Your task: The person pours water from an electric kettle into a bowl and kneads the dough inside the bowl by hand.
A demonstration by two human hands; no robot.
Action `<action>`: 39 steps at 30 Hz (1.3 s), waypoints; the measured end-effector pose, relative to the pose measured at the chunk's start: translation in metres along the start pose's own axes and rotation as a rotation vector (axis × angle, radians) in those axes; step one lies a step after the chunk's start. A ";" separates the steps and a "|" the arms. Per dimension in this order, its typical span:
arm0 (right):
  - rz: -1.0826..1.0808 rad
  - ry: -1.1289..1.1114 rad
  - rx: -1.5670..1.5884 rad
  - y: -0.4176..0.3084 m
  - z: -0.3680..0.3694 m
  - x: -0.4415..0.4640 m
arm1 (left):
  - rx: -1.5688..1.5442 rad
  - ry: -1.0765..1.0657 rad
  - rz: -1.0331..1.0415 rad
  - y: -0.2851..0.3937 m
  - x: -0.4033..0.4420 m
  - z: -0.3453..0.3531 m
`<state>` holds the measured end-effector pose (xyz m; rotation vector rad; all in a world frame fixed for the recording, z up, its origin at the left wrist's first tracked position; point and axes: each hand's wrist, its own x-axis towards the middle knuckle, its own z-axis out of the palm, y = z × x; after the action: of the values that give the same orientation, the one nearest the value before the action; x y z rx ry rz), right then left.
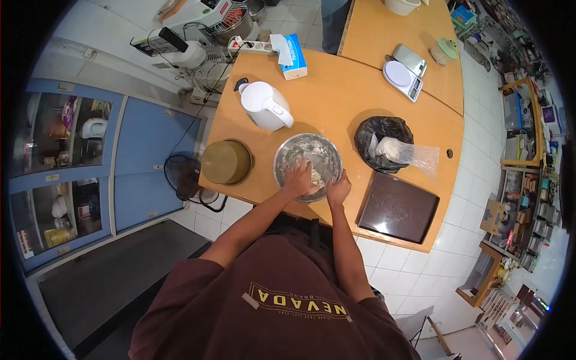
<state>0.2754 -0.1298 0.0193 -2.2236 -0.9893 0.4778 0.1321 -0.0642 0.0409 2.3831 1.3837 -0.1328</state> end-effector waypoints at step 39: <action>0.122 0.152 0.055 0.012 0.019 -0.008 | -0.049 -0.221 0.282 -0.025 0.014 -0.013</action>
<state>0.2658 -0.1342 -0.0027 -2.2422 -0.7565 0.3779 0.1162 -0.0371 0.0421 2.4100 0.9323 -0.2724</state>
